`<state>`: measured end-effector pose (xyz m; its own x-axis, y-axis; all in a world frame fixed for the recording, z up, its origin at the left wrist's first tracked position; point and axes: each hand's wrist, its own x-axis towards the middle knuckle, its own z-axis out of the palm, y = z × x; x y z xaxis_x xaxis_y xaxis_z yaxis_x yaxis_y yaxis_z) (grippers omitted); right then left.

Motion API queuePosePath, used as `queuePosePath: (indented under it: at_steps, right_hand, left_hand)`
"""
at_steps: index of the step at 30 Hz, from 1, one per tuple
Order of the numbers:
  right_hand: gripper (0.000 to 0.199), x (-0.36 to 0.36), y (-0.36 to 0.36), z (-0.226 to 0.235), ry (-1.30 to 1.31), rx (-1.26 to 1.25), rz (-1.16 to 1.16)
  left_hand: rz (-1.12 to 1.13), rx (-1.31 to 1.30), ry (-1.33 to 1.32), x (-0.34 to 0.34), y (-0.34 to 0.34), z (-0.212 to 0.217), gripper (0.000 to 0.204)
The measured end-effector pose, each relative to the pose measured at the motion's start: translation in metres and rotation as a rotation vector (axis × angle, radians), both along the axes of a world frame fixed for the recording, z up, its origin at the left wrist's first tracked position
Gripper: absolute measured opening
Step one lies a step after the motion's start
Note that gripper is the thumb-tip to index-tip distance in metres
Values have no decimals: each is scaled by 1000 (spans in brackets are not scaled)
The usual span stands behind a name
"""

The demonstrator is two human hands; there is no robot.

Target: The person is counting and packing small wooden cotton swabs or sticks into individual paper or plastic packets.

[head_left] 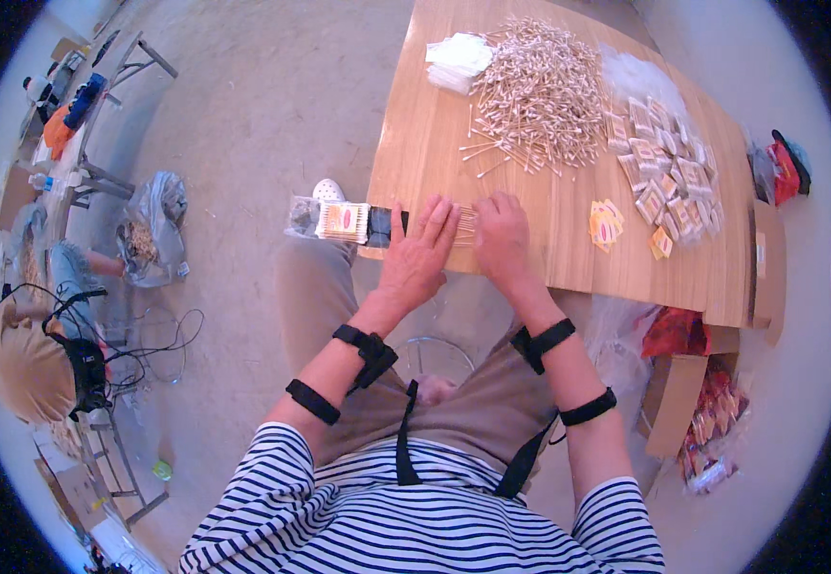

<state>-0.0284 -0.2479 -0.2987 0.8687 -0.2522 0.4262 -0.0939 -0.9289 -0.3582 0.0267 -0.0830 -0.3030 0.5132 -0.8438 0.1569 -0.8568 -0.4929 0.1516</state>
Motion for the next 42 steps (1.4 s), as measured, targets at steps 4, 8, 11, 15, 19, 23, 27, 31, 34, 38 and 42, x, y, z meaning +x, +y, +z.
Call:
queuePosePath:
  at_steps: [4, 8, 11, 15, 19, 23, 27, 31, 34, 38, 42]
  right_hand:
    - [14, 14, -12, 7, 45, -13, -64]
    - [20, 48, -28, -2, 55, -25, -9]
    - [23, 66, -31, -3, 61, -25, 0]
    - [21, 77, -42, 1, -14, -107, -90]
    - [19, 75, -55, -2, 30, -177, -46]
    - [15, 65, -52, -6, 46, -148, -39]
    - [14, 64, -54, -1, 16, -117, -82]
    - [14, 71, -58, -1, 61, -134, -66]
    - [13, 69, -48, 0, 203, -163, -50]
    - [11, 52, -36, -3, 179, -199, 45]
    - [10, 47, -52, 0, 237, -183, -101]
  left_hand:
    - [5, 17, -53, 0, -1, -1, 112]
    - [5, 8, -40, -3, -3, 8, 109]
    - [-10, -70, 101, -4, -1, 11, 91]
    - [7, 9, -36, -2, -1, 2, 105]
    - [2, -10, 3, -2, -2, 3, 105]
    - [0, 13, -11, -1, -2, 2, 106]
    - [7, 0, -17, -1, -3, -1, 106]
    - [10, 16, -31, -2, -4, -2, 109]
    - [13, 16, -38, -2, -4, -2, 111]
    - [10, 3, -21, -2, -2, -1, 111]
    - [7, -14, -28, -1, -2, -1, 111]
